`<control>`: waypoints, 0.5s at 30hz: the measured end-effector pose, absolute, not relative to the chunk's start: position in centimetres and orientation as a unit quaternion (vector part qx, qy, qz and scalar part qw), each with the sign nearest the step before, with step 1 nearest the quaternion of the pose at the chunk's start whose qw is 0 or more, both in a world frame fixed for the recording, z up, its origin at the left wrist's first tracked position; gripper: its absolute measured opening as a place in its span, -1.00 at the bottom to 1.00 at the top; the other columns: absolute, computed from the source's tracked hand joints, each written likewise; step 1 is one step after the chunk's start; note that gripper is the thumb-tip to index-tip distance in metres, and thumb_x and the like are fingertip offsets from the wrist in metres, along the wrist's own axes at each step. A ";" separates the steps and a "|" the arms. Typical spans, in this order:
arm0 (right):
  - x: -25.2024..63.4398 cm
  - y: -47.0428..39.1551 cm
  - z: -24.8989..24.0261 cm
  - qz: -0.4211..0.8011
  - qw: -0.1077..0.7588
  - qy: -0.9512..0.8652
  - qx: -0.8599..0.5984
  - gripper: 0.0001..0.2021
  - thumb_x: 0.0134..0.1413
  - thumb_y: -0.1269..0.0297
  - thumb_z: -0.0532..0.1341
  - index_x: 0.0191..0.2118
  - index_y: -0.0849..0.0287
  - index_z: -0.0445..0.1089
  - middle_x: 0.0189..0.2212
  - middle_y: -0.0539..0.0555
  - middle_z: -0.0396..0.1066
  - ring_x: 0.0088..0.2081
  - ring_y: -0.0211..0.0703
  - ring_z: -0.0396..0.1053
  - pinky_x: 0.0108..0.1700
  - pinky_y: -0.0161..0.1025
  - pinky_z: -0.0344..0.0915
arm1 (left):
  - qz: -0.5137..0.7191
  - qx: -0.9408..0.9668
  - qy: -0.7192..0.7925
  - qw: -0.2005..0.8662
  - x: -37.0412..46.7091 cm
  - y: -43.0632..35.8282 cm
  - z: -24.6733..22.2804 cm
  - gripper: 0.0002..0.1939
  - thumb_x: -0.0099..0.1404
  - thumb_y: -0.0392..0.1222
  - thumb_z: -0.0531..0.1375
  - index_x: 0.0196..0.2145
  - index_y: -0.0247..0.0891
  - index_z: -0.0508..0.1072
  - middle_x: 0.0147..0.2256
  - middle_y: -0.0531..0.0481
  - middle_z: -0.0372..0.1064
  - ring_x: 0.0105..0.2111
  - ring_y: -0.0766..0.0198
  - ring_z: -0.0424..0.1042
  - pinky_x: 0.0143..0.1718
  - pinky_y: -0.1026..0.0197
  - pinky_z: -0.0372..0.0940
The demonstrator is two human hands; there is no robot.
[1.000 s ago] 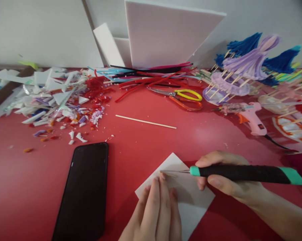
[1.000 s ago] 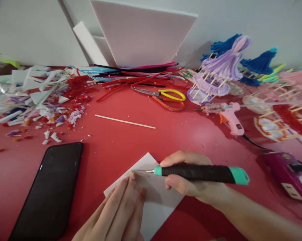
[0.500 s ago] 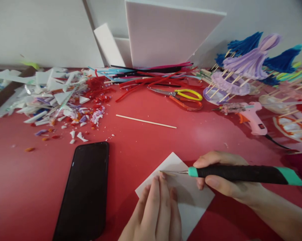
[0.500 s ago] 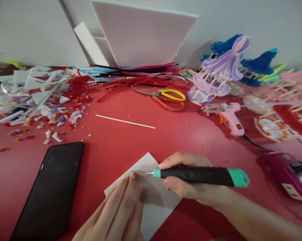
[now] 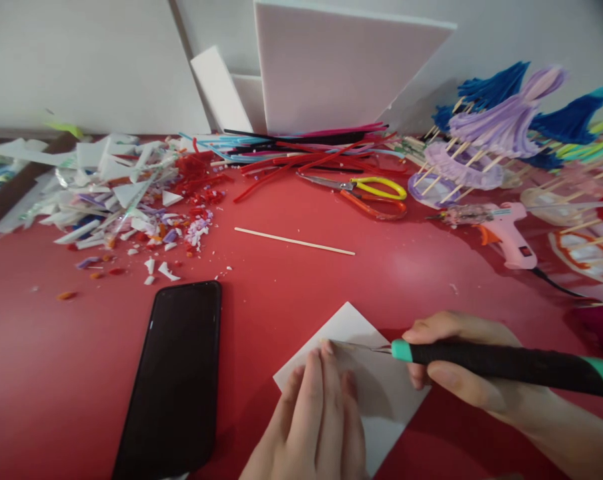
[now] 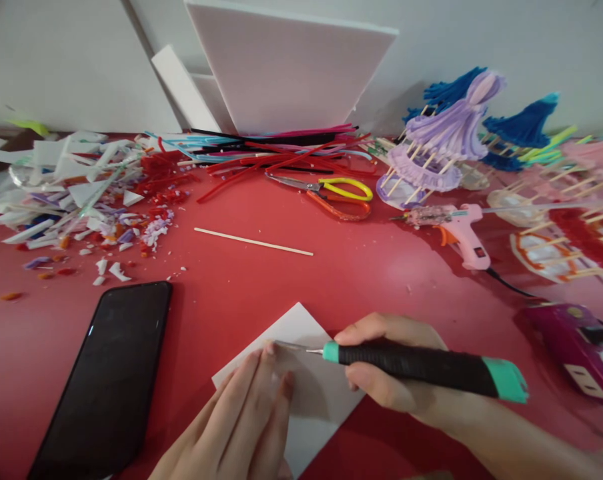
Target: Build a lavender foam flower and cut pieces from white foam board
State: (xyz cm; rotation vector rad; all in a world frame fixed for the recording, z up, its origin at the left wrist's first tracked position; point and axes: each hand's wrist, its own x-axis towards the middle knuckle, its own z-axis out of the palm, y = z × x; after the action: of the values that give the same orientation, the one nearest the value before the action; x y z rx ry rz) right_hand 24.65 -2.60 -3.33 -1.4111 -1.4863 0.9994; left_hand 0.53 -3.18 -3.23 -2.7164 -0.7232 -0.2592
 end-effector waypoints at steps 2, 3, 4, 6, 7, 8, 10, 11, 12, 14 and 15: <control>25.0 -2.7 -3.4 0.404 0.428 -0.587 -0.556 -0.86 0.02 0.11 0.28 -0.27 -0.04 0.46 -0.60 -0.04 0.46 -0.59 -0.20 0.42 -0.56 -0.31 0.35 | -0.087 -0.948 -0.259 0.161 0.5 -3.2 -3.1 -0.63 0.37 -0.16 0.00 0.01 -0.48 0.33 -0.03 -0.26 0.45 -0.02 -0.03 0.42 -0.07 0.05 0.30; 25.2 -2.7 -3.4 0.406 0.429 -0.596 -0.544 -0.87 0.01 0.14 0.29 -0.26 -0.05 0.47 -0.59 -0.04 0.46 -0.59 -0.20 0.43 -0.56 -0.32 0.36 | -0.086 -0.948 -0.259 0.163 0.5 -3.2 -3.1 -0.63 0.37 -0.16 0.01 0.01 -0.49 0.33 -0.03 -0.26 0.45 -0.02 -0.03 0.42 -0.08 0.05 0.31; 25.3 -2.7 -3.4 0.401 0.427 -0.610 -0.534 -0.87 0.01 0.16 0.29 -0.26 -0.06 0.47 -0.58 -0.03 0.47 -0.59 -0.20 0.44 -0.56 -0.32 0.37 | -0.086 -0.948 -0.258 0.164 0.5 -3.2 -3.0 -0.63 0.36 -0.17 0.02 0.01 -0.49 0.33 -0.03 -0.26 0.45 -0.02 -0.02 0.42 -0.08 0.06 0.31; 25.6 -2.8 -3.4 0.387 0.428 -0.625 -0.527 -0.87 0.01 0.18 0.29 -0.25 -0.08 0.48 -0.57 -0.03 0.48 -0.57 -0.20 0.45 -0.55 -0.34 0.38 | -0.086 -0.949 -0.254 0.167 0.5 -3.2 -3.1 -0.64 0.36 -0.17 0.04 0.00 -0.49 0.33 -0.04 -0.27 0.45 -0.02 -0.03 0.43 -0.09 0.06 0.33; 25.7 -2.8 -3.4 0.382 0.431 -0.621 -0.532 -0.87 0.01 0.17 0.29 -0.26 -0.09 0.48 -0.57 -0.04 0.48 -0.57 -0.20 0.46 -0.56 -0.35 0.38 | -0.089 -0.949 -0.250 0.168 0.5 -3.2 -3.1 -0.64 0.36 -0.18 0.04 0.00 -0.49 0.33 -0.04 -0.27 0.45 -0.03 -0.03 0.43 -0.09 0.06 0.33; 25.8 -2.9 -3.3 0.377 0.435 -0.613 -0.541 -0.87 0.01 0.16 0.29 -0.26 -0.10 0.48 -0.56 -0.04 0.48 -0.56 -0.20 0.46 -0.56 -0.35 0.38 | -0.090 -0.950 -0.247 0.167 0.5 -3.2 -3.1 -0.64 0.36 -0.18 0.04 0.00 -0.50 0.33 -0.04 -0.27 0.46 -0.03 -0.03 0.43 -0.10 0.06 0.34; 26.0 -2.9 -3.2 0.371 0.432 -0.611 -0.550 -0.87 0.00 0.16 0.29 -0.26 -0.11 0.48 -0.55 -0.04 0.49 -0.54 -0.18 0.48 -0.55 -0.34 0.39 | -0.085 -0.951 -0.248 0.162 0.5 -3.1 -3.1 -0.63 0.36 -0.18 0.04 0.02 -0.50 0.32 -0.04 -0.28 0.45 -0.02 -0.03 0.43 -0.11 0.07 0.35; 26.2 -3.0 -3.2 0.374 0.423 -0.621 -0.543 -0.86 0.00 0.18 0.29 -0.25 -0.12 0.47 -0.54 -0.04 0.49 -0.54 -0.18 0.48 -0.55 -0.34 0.40 | -0.084 -0.952 -0.248 0.162 0.5 -3.1 -3.0 -0.62 0.36 -0.18 0.04 0.03 -0.51 0.31 -0.04 -0.28 0.45 -0.02 -0.03 0.43 -0.11 0.08 0.35; 26.4 -3.0 -3.1 0.379 0.414 -0.633 -0.533 -0.84 0.01 0.22 0.29 -0.23 -0.13 0.46 -0.54 -0.05 0.49 -0.55 -0.18 0.48 -0.55 -0.34 0.41 | -0.080 -0.952 -0.248 0.161 0.5 -3.1 -3.0 -0.62 0.36 -0.18 0.04 0.03 -0.51 0.31 -0.03 -0.28 0.45 -0.02 -0.03 0.43 -0.11 0.08 0.35; 26.9 -3.1 -3.0 0.389 0.404 -0.651 -0.511 -0.79 0.04 0.29 0.27 -0.18 -0.13 0.44 -0.54 -0.05 0.49 -0.59 -0.18 0.47 -0.56 -0.34 0.42 | -0.080 -0.950 -0.249 0.169 0.5 -3.2 -3.0 -0.62 0.35 -0.18 0.06 0.03 -0.51 0.32 -0.03 -0.28 0.45 -0.02 -0.03 0.43 -0.10 0.08 0.35; 27.1 -3.1 -3.0 0.394 0.402 -0.654 -0.505 -0.78 0.05 0.32 0.25 -0.16 -0.13 0.44 -0.54 -0.05 0.49 -0.60 -0.18 0.47 -0.57 -0.34 0.42 | -0.083 -0.950 -0.248 0.172 0.5 -3.2 -3.0 -0.62 0.35 -0.19 0.07 0.03 -0.51 0.32 -0.03 -0.29 0.45 -0.02 -0.04 0.43 -0.10 0.07 0.35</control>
State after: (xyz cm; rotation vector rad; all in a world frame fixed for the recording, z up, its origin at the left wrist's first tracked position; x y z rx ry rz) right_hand 27.12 -3.11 -3.00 -1.2757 -1.6539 0.9968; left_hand 0.48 -3.20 -2.98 -2.6948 -0.7044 -0.2364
